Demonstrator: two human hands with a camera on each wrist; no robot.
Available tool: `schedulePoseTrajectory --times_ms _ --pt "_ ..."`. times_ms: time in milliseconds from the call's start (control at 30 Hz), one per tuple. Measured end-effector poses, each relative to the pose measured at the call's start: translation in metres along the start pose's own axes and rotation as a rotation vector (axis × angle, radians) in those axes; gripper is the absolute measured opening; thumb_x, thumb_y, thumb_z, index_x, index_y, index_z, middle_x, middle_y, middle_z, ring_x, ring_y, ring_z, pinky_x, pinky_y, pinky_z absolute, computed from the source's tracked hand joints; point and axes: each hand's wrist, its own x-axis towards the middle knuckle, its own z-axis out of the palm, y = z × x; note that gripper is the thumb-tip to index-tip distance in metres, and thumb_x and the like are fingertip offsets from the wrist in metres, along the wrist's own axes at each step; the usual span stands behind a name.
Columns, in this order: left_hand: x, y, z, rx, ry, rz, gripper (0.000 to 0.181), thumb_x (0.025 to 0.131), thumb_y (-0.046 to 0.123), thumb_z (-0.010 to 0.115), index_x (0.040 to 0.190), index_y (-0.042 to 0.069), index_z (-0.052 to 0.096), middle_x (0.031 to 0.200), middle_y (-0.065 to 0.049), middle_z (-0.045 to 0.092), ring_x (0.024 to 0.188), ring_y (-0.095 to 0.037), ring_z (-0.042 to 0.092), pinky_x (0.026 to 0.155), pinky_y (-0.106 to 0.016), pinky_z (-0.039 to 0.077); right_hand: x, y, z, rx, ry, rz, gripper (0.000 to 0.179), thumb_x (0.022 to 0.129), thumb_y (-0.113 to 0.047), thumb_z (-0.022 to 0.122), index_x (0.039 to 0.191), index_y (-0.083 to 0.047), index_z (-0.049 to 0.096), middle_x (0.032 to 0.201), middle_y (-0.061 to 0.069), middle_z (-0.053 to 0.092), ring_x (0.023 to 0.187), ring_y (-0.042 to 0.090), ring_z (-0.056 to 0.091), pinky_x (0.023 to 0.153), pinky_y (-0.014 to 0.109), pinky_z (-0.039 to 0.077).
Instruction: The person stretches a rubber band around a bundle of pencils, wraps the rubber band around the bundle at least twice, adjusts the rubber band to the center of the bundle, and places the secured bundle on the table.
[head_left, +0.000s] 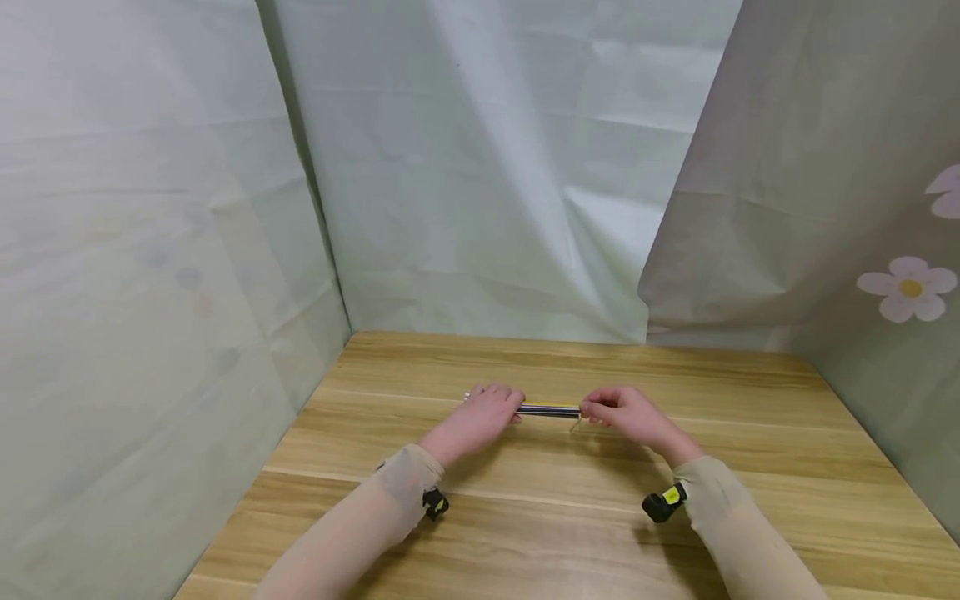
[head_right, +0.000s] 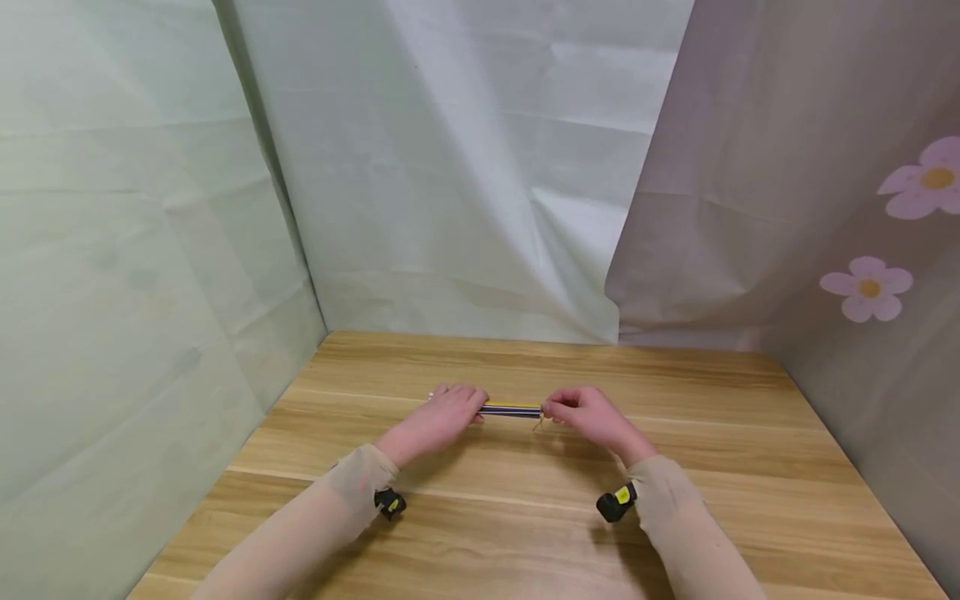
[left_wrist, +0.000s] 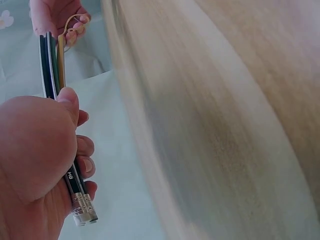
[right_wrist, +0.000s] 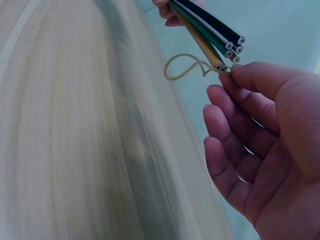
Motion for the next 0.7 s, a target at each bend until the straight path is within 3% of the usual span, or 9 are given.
schedulePoseTrajectory --times_ms 267,467,700 --pt "-0.0024 -0.0025 -0.0008 -0.001 0.011 0.008 0.018 0.111 0.029 0.056 0.115 0.012 0.056 0.103 -0.003 0.063 0.097 -0.022 0.061 0.078 -0.037 0.041 0.0016 -0.0033 0.0014 -0.021 0.002 0.016 0.026 0.108 -0.031 0.068 0.111 -0.007 0.078 0.106 0.015 0.076 0.096 0.030 0.068 0.086 0.046 0.058" --pt "-0.0023 -0.0019 0.0036 -0.009 -0.005 0.007 0.020 0.111 0.029 0.057 0.119 0.011 0.057 0.107 -0.004 0.064 0.101 -0.024 0.062 0.085 -0.040 0.046 0.0025 -0.0053 0.0010 -0.039 -0.004 -0.001 0.029 0.109 -0.029 0.066 0.116 -0.004 0.078 0.104 0.009 0.076 0.095 0.026 0.069 0.089 0.050 0.057" --pt "-0.0029 -0.0011 0.0063 0.001 -0.035 -0.007 0.020 0.112 0.030 0.055 0.120 0.012 0.057 0.108 -0.003 0.064 0.102 -0.022 0.061 0.087 -0.039 0.045 0.0024 -0.0082 0.0009 -0.042 -0.008 -0.019 0.031 0.109 -0.029 0.065 0.118 -0.001 0.077 0.102 0.004 0.074 0.098 0.034 0.068 0.091 0.055 0.056"
